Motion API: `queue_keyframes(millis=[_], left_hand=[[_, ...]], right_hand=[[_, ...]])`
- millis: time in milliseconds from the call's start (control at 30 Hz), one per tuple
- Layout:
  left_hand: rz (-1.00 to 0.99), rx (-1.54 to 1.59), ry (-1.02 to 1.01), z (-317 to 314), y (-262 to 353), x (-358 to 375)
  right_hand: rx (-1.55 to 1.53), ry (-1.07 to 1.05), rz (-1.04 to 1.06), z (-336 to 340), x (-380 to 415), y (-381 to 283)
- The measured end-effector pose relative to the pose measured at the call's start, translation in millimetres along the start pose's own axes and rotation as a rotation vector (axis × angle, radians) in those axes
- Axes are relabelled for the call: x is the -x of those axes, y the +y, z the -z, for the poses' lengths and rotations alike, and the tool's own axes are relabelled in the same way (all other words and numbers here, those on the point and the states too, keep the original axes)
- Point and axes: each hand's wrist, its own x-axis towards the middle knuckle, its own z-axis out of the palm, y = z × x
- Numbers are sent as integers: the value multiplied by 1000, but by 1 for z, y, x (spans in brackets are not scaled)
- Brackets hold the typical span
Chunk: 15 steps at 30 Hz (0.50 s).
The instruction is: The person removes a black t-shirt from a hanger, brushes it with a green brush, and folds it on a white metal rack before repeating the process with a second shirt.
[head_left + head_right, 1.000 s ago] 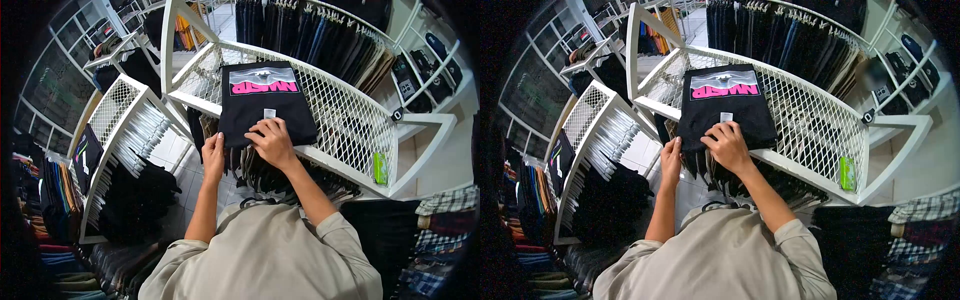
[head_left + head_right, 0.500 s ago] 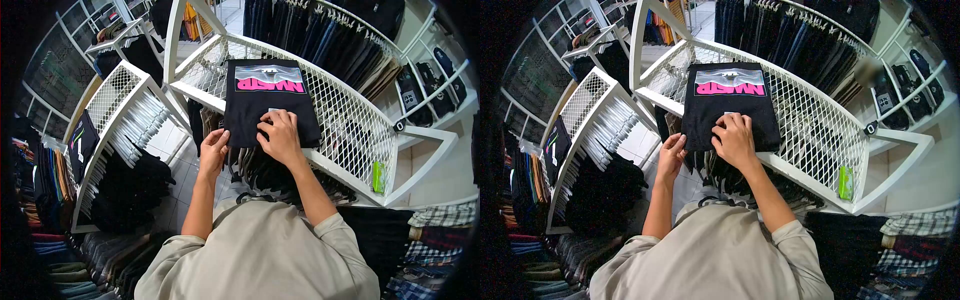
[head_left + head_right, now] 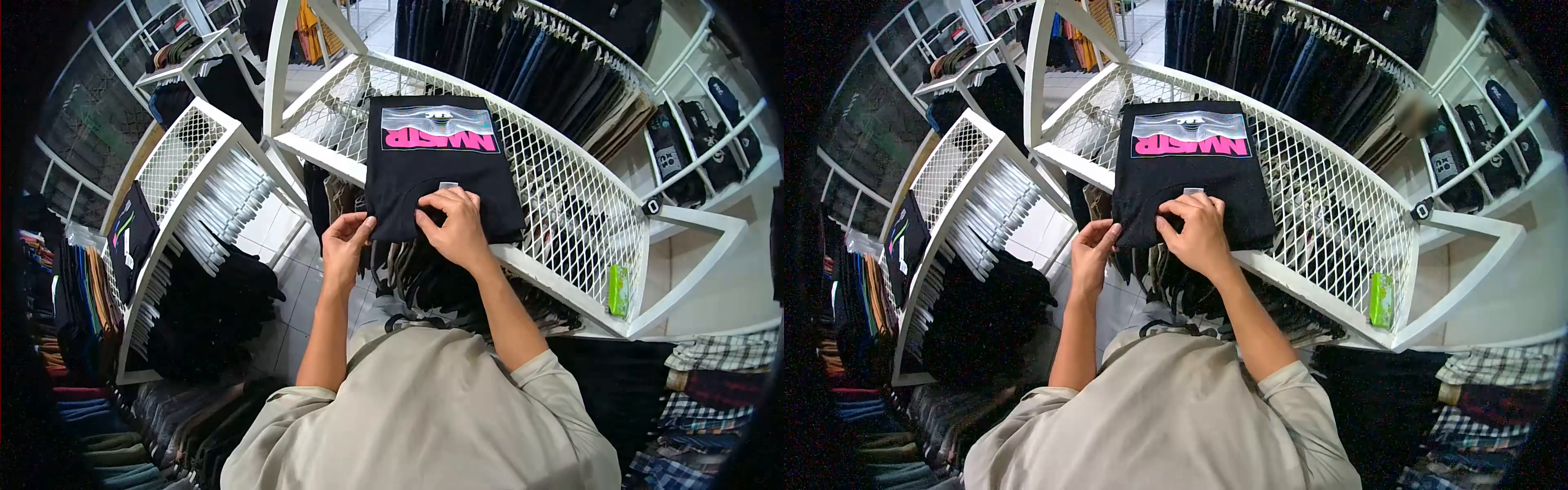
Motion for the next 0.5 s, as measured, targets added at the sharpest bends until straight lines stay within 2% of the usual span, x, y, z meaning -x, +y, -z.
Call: queue_keyframes(millis=[167,267,333,400,467,500], left_hand=[[48,78,-12,3,-6,2],[78,74,13,4,-6,3],[109,76,20,5,-8,2],[129,64,-19,8,-8,1],[150,50,-73,4,-13,-1],[135,31,-24,-1,-14,-5]], right_hand=[[8,255,-16,9,7,0],[-5,307,-120,28,18,14],[-130,270,-217,44,16,22],[-424,294,-336,45,3,40],[-286,375,-421,53,-13,35],[-113,413,-419,60,-17,18]])
